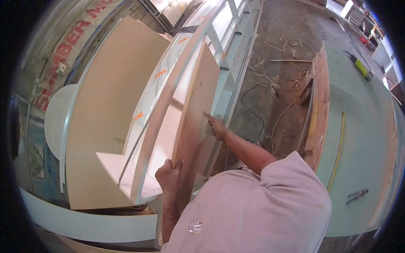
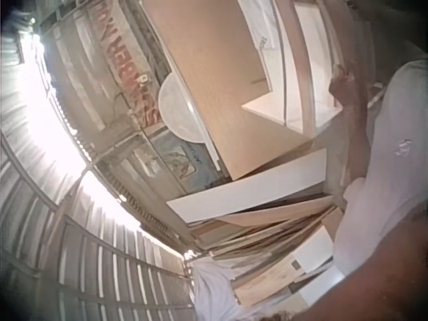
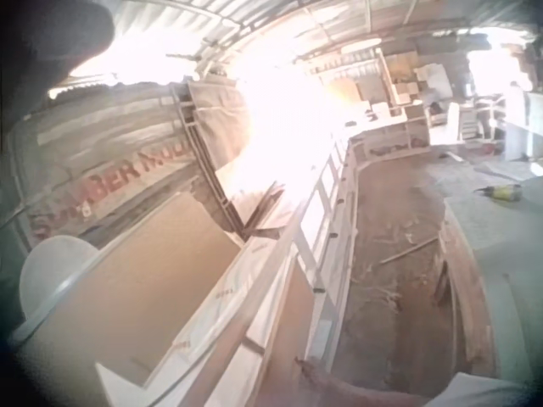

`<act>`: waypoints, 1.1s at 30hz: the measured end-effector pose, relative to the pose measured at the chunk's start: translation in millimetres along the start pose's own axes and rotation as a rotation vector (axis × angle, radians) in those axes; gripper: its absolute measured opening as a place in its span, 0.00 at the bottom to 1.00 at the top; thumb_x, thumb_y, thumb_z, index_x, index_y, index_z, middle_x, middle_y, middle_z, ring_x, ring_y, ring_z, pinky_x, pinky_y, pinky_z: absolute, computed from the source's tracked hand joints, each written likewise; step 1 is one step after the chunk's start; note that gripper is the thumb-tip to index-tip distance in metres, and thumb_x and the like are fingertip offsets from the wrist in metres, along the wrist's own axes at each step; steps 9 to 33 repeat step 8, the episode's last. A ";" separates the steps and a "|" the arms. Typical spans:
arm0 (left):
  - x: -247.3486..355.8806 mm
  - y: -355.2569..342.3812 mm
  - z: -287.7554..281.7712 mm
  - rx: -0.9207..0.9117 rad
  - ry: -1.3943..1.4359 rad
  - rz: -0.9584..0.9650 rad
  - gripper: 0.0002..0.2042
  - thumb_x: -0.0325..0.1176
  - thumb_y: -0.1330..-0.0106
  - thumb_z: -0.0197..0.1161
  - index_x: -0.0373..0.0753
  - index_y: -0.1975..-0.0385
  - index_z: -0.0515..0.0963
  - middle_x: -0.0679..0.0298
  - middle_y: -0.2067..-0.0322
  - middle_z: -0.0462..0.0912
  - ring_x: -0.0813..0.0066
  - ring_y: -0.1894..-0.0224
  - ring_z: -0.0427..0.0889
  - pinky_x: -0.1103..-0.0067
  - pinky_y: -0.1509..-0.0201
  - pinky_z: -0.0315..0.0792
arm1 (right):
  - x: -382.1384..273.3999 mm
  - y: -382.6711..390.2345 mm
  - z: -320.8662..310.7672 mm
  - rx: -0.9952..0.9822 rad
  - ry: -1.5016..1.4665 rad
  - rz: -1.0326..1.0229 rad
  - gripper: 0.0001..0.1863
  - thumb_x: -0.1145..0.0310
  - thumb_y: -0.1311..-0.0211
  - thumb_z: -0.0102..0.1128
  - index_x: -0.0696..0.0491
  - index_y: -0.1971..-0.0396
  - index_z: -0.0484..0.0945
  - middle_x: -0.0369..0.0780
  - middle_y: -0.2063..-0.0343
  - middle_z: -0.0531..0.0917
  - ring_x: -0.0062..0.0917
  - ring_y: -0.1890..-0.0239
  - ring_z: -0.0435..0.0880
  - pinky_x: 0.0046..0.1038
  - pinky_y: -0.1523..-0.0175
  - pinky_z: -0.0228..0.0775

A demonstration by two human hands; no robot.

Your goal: The person measures a wooden component using a tape measure, walks across the workshop to a table, and uses a hammer to join two wooden pieces together.

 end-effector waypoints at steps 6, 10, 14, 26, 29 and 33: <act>57.3 -107.6 37.6 -0.073 -0.086 -0.006 0.25 0.53 0.42 0.71 0.36 0.81 0.70 0.51 0.85 0.75 0.48 0.80 0.79 0.61 0.74 0.70 | -77.7 -93.0 -36.7 -0.100 -0.076 0.095 0.51 0.31 0.44 0.59 0.56 0.32 0.60 0.44 0.44 0.70 0.35 0.46 0.73 0.37 0.41 0.68; 71.4 -131.6 46.2 -0.077 -0.092 -0.011 0.25 0.54 0.42 0.70 0.37 0.81 0.70 0.51 0.85 0.75 0.48 0.80 0.79 0.61 0.74 0.70 | -91.8 -110.8 -43.9 -0.161 -0.122 0.098 0.52 0.31 0.43 0.60 0.55 0.31 0.58 0.44 0.44 0.70 0.35 0.46 0.73 0.36 0.40 0.67; 71.4 -131.6 46.2 -0.077 -0.092 -0.011 0.25 0.54 0.42 0.70 0.37 0.81 0.70 0.51 0.85 0.75 0.48 0.80 0.79 0.61 0.74 0.70 | -91.8 -110.8 -43.9 -0.161 -0.122 0.098 0.52 0.31 0.43 0.60 0.55 0.31 0.58 0.44 0.44 0.70 0.35 0.46 0.73 0.36 0.40 0.67; 71.4 -131.6 46.2 -0.077 -0.092 -0.011 0.25 0.54 0.42 0.70 0.37 0.81 0.70 0.51 0.85 0.75 0.48 0.80 0.79 0.61 0.74 0.70 | -91.8 -110.8 -43.9 -0.161 -0.122 0.098 0.52 0.31 0.43 0.60 0.55 0.31 0.58 0.44 0.44 0.70 0.35 0.46 0.73 0.36 0.40 0.67; 71.4 -131.6 46.2 -0.077 -0.092 -0.011 0.25 0.54 0.42 0.70 0.37 0.81 0.70 0.51 0.85 0.75 0.48 0.80 0.79 0.61 0.74 0.70 | -91.8 -110.8 -43.9 -0.161 -0.122 0.098 0.52 0.31 0.43 0.60 0.55 0.31 0.58 0.44 0.44 0.70 0.35 0.46 0.73 0.36 0.40 0.67; 71.4 -131.6 46.2 -0.077 -0.092 -0.011 0.25 0.54 0.42 0.70 0.37 0.81 0.70 0.51 0.85 0.75 0.48 0.80 0.79 0.61 0.74 0.70 | -91.8 -110.8 -43.9 -0.161 -0.122 0.098 0.52 0.31 0.43 0.60 0.55 0.31 0.58 0.44 0.44 0.70 0.35 0.46 0.73 0.36 0.40 0.67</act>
Point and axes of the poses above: each hand's wrist, its own y-axis away from the middle knuckle, its own z-axis out of the palm, x = y × z, the point moved 2 cm from there along -y, towards the middle knuckle
